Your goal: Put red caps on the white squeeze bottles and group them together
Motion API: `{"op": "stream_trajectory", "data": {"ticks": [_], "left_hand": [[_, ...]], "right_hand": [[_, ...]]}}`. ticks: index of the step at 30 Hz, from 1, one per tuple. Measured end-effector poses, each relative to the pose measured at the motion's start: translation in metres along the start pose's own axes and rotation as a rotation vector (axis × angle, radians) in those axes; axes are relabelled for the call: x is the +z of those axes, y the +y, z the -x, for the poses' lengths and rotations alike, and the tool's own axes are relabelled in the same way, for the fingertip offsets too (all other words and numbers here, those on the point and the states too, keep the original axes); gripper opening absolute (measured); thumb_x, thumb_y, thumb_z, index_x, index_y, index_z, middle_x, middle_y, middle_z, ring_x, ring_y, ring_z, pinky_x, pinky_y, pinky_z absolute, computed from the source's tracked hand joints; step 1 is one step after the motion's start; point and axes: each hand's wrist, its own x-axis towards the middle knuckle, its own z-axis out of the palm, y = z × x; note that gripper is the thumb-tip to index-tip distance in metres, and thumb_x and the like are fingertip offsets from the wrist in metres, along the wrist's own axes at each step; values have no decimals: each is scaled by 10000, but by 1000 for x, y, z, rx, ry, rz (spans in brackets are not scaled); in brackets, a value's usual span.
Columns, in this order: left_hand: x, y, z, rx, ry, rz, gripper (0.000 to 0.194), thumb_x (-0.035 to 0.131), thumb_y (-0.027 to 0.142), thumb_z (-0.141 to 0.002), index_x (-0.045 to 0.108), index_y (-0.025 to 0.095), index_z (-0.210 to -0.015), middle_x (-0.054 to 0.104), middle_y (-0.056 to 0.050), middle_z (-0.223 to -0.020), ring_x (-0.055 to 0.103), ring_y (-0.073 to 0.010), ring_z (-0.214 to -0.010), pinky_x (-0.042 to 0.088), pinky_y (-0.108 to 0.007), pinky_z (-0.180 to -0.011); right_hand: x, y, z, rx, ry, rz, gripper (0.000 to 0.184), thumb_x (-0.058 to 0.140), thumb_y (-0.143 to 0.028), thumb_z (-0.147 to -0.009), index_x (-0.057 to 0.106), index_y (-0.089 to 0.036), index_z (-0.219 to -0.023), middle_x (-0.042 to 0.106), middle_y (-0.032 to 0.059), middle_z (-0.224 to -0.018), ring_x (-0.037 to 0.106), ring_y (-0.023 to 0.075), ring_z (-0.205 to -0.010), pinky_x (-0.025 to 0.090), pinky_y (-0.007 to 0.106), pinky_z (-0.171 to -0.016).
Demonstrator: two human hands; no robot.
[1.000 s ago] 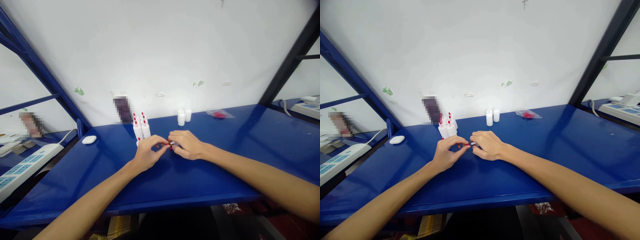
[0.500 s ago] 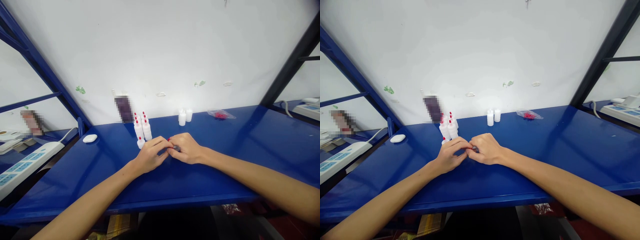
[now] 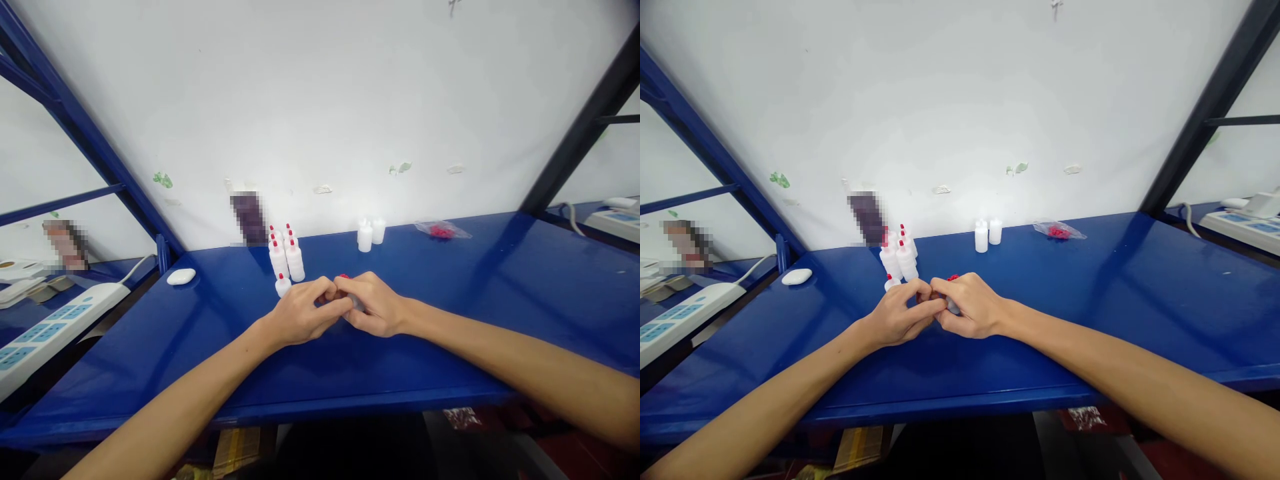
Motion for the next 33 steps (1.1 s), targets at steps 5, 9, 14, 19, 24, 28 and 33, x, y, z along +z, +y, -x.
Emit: {"op": "stream_trajectory", "data": {"ticks": [5, 9, 14, 19, 24, 28, 33], "left_hand": [[-20, -31, 8, -32, -9, -67, 162, 402, 228, -933, 555, 176, -922, 574, -35, -783, 538, -130, -656, 427, -239, -576], [-50, -67, 23, -238, -38, -173, 157, 450, 250, -903, 501, 187, -768, 515, 8, -631, 457, -116, -539, 371, -243, -539], [-62, -84, 33, -408, -248, -158, 232, 447, 293, -919, 494, 184, -720, 530, 12, -609, 453, -112, -519, 340, -235, -537], [-53, -84, 34, -442, -410, -100, 258, 432, 326, -940, 545, 172, -766, 566, 4, -641, 483, -113, -526, 341, -233, -551], [-52, -80, 34, -445, -261, -167, 204, 479, 332, -926, 583, 175, -847, 570, 15, -629, 487, -114, -510, 352, -241, -542], [-44, -60, 24, -249, -49, -144, 110, 493, 253, -909, 579, 184, -906, 594, 5, -658, 507, -116, -532, 385, -251, -549], [-14, -23, 7, -90, -227, -51, 191, 479, 260, -928, 606, 169, -1037, 609, -25, -772, 569, -142, -664, 430, -255, -589]], "right_hand": [[-7, 7, -1, 66, 49, 75, 320, 455, -426, -895, 515, -182, -1092, 592, -13, -667, 519, 144, -570, 361, 253, -593], [-15, 17, -2, 201, 29, 247, 153, 467, -282, -908, 594, -199, -933, 680, 2, -677, 564, 137, -566, 343, 250, -588], [-24, 22, -3, 156, -194, 392, 162, 510, -269, -881, 656, -203, -904, 704, 14, -697, 558, 138, -546, 275, 261, -542], [-23, 18, -2, 131, -314, 451, 207, 570, -334, -845, 683, -221, -976, 674, 8, -667, 537, 142, -533, 251, 264, -532], [-19, 21, -3, 113, -350, 404, 156, 553, -224, -847, 702, -217, -893, 666, 5, -660, 532, 132, -527, 273, 263, -544], [-17, 22, -5, 172, -288, 248, 164, 539, -246, -897, 698, -216, -924, 675, -4, -692, 563, 123, -575, 319, 248, -575], [-22, 23, -5, 211, -153, 190, 163, 549, -259, -893, 682, -212, -976, 656, -21, -667, 537, 108, -549, 335, 237, -580]]}}
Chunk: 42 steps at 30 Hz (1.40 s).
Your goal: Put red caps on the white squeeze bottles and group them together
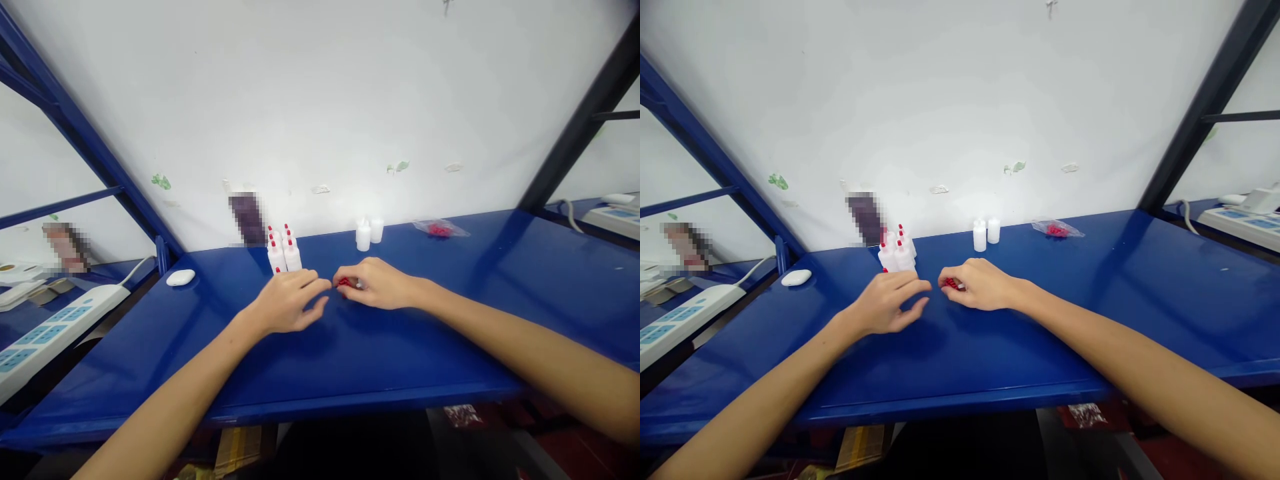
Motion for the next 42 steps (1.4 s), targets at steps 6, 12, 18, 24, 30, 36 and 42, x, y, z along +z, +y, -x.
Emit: {"op": "stream_trajectory", "data": {"ticks": [6, 12, 18, 24, 30, 36, 42], "left_hand": [[28, 18, -8, -166, -257, 149, 326, 410, 277, -1000, 579, 195, -1266, 618, -74, -1032, 614, -171, -871, 511, -290, -764], [39, 14, -7, -286, -209, 403, 253, 482, 267, -981, 665, 199, -1143, 624, -64, -1023, 619, -149, -841, 507, -277, -791], [40, 12, -10, -415, -147, 534, 86, 638, 165, -867, 709, 176, -913, 636, -2, -765, 547, -102, -620, 464, -232, -627], [23, 24, -17, -423, 324, 571, 82, 641, 156, -863, 707, 163, -911, 723, -31, -850, 602, -91, -653, 489, -210, -600], [22, 29, -17, -301, 421, 535, 85, 637, 132, -857, 700, 167, -901, 740, -37, -841, 655, -107, -692, 523, -213, -615], [31, 28, -14, -255, 367, 532, 95, 610, 131, -860, 672, 167, -923, 701, -42, -828, 616, -115, -687, 513, -240, -626], [29, 30, -14, -248, 235, 554, 123, 560, 219, -924, 658, 172, -982, 564, 11, -691, 496, -89, -591, 442, -215, -583]], "right_hand": [[4, 18, -1, 142, 301, -67, 192, 572, -331, -867, 700, -188, -872, 578, -31, -571, 493, 103, -511, 351, 245, -573], [9, 23, 2, 129, 463, -201, 210, 569, -331, -785, 654, -159, -871, 531, -37, -567, 452, 110, -489, 354, 263, -556], [7, 13, 4, -17, 231, -94, 381, 488, -221, -753, 506, -178, -1132, 559, 10, -810, 501, 167, -679, 384, 302, -652], [10, 2, 4, -58, 92, -184, 390, 455, -217, -798, 366, -204, -1178, 569, 21, -868, 499, 177, -695, 402, 326, -671], [16, -7, 3, -168, 101, -403, 349, 433, -388, -952, 324, -208, -1231, 633, 51, -959, 542, 173, -739, 425, 321, -702], [20, -14, 4, -125, 100, -407, 235, 389, -265, -971, 353, -213, -1197, 667, 18, -890, 591, 161, -701, 426, 289, -673], [22, -19, 6, -138, 199, -426, 263, 421, -104, -802, 388, -227, -1033, 628, -53, -724, 528, 119, -538, 391, 239, -573]]}}
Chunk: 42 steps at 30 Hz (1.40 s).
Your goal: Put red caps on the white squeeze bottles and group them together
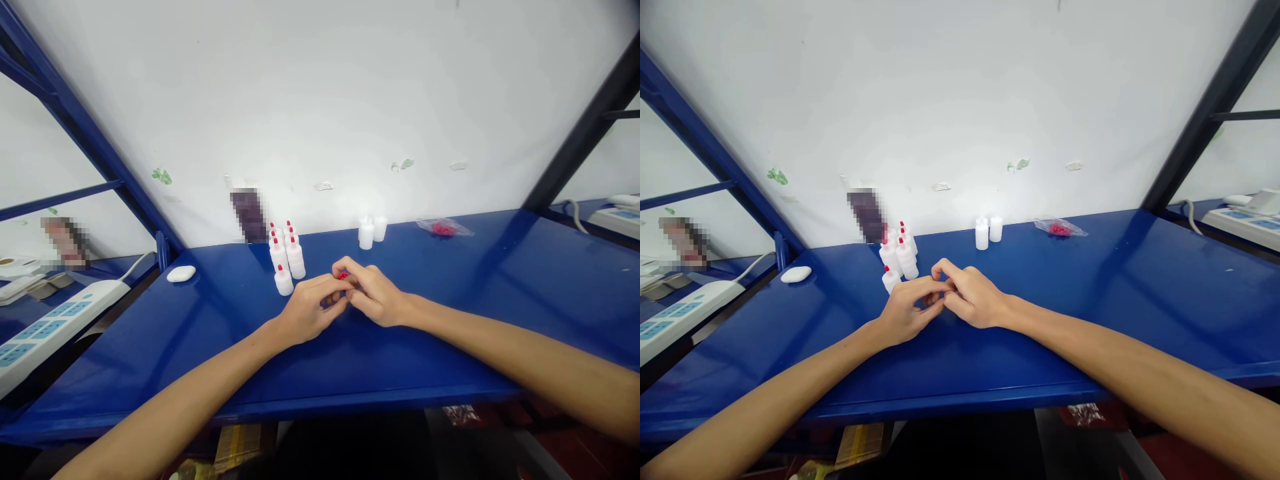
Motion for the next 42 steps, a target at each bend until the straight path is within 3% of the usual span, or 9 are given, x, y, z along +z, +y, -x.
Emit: {"op": "stream_trajectory", "data": {"ticks": [6, 10, 16, 19, 22, 29, 33, 38, 42], "left_hand": [[0, 1, 3, -13, -70, 29, 138, 527, 242, -943, 627, 169, -1002, 551, 16, -707, 475, -86, -588, 415, -212, -575], [-6, -3, 3, -39, -27, -23, 111, 484, 232, -954, 570, 187, -1008, 545, 28, -691, 463, -87, -558, 406, -213, -552], [-62, -29, -1, 107, 258, -411, 83, 465, 240, -910, 483, 196, -841, 512, 20, -673, 454, -107, -559, 386, -243, -556], [-91, -46, 2, 86, 190, -615, 95, 480, 237, -880, 477, 195, -794, 507, 14, -653, 465, -123, -567, 380, -258, -568], [-103, -57, 5, 31, 54, -700, 122, 482, 265, -883, 487, 195, -782, 527, 3, -666, 486, -136, -596, 386, -265, -595], [-96, -63, 8, -96, -98, -720, 175, 473, 316, -911, 527, 182, -813, 581, -12, -731, 536, -142, -637, 399, -261, -622], [-98, -60, 7, -103, -18, -696, 176, 483, 339, -903, 551, 183, -859, 595, -10, -728, 541, -144, -635, 403, -264, -614], [-87, -39, 1, 100, 189, -564, 174, 493, 207, -877, 513, 195, -704, 497, 30, -558, 437, -105, -493, 343, -257, -524], [-47, -5, -2, 330, -53, -490, 224, 470, 191, -878, 527, 200, -661, 515, 21, -542, 448, -106, -488, 328, -272, -488]], "right_hand": [[3, 0, 1, -31, 21, -7, 165, 437, -157, -815, 398, -223, -961, 571, -53, -681, 465, 107, -511, 352, 227, -520], [-2, 7, 0, 7, 18, 60, 333, 502, -357, -901, 394, -218, -1184, 573, -39, -729, 492, 125, -555, 384, 253, -567], [-20, 31, -3, 84, 193, 203, 341, 471, -394, -940, 438, -211, -1226, 588, 9, -805, 563, 178, -703, 429, 314, -678], [-26, 39, -3, 149, 243, 242, 269, 477, -324, -934, 478, -204, -1174, 591, 9, -793, 570, 177, -710, 429, 312, -677], [-28, 40, -2, 174, 227, 253, 229, 474, -292, -929, 502, -197, -1136, 595, 4, -777, 564, 166, -691, 421, 300, -656], [-26, 37, -3, 180, 206, 277, 222, 474, -262, -899, 524, -200, -1106, 593, -1, -769, 536, 154, -658, 396, 294, -628], [-36, 43, -6, 148, 317, 260, 292, 424, -151, -803, 509, -204, -1077, 579, 27, -861, 541, 181, -755, 421, 341, -723], [-68, 68, -19, 196, 628, 214, 264, 404, -156, -782, 510, -211, -1018, 558, 58, -971, 553, 215, -939, 448, 399, -873], [-89, 88, -31, 319, 792, 202, 213, 565, -268, -791, 623, -200, -984, 551, 93, -1131, 589, 226, -993, 491, 410, -893]]}}
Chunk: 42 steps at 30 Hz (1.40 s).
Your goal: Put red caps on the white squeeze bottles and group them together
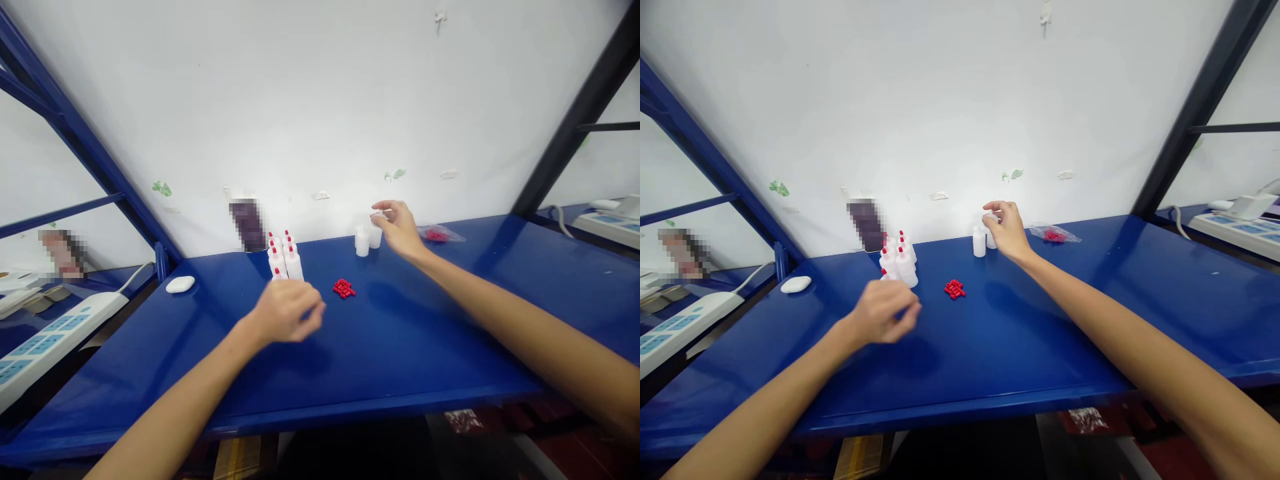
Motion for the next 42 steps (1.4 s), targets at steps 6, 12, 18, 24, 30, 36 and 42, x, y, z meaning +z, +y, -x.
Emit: {"op": "stream_trajectory", "data": {"ticks": [6, 12, 18, 24, 30, 36, 42], "left_hand": [[29, 35, -7, 49, -280, 215, 257, 455, 242, -915, 550, 191, -681, 524, 20, -565, 466, -109, -498, 360, -277, -507], [33, 23, -2, -144, -409, 373, 260, 453, 246, -948, 565, 180, -724, 538, 26, -604, 489, -99, -532, 372, -247, -545], [35, 23, -2, -262, -365, 342, 225, 452, 248, -946, 595, 177, -788, 576, -11, -735, 542, -122, -637, 411, -255, -595], [41, 22, -2, -501, -333, 304, 254, 462, 259, -942, 573, 215, -1166, 563, -68, -1110, 609, -174, -877, 513, -329, -804], [47, 18, 3, -508, -319, 309, 325, 455, 237, -949, 551, 209, -1258, 551, -97, -1195, 609, -209, -1010, 531, -376, -899], [56, 9, 8, -493, -307, 288, 292, 464, 179, -940, 650, 175, -1165, 574, -107, -1232, 642, -186, -946, 544, -372, -916], [57, 7, 7, -519, -321, 299, 273, 485, 187, -941, 662, 171, -1149, 586, -99, -1172, 633, -191, -972, 542, -370, -931]], "right_hand": [[3, 0, -7, 32, -37, -26, 212, 662, -309, -764, 724, -144, -882, 682, 110, -1020, 655, 216, -874, 537, 381, -820], [9, -6, -8, 42, -104, 167, 244, 659, -327, -775, 758, -143, -900, 735, 95, -863, 643, 207, -702, 518, 382, -734], [16, 4, -5, -23, -86, 276, 229, 629, -321, -806, 756, -158, -904, 737, 96, -891, 648, 217, -729, 513, 398, -765], [15, 11, -6, -111, -132, 331, 227, 609, -296, -834, 753, -156, -939, 722, 102, -937, 647, 216, -748, 510, 388, -769], [15, 6, 0, -86, -207, 333, 238, 598, -296, -844, 745, -153, -963, 720, 101, -927, 639, 206, -730, 500, 383, -764], [10, -6, 19, -70, -303, 268, 249, 565, -332, -874, 742, -158, -891, 708, 93, -919, 621, 204, -752, 472, 354, -733], [8, -8, 36, -95, -416, 172, 313, 504, -412, -934, 748, -218, -906, 682, 75, -1009, 572, 258, -1010, 400, 419, -924]]}}
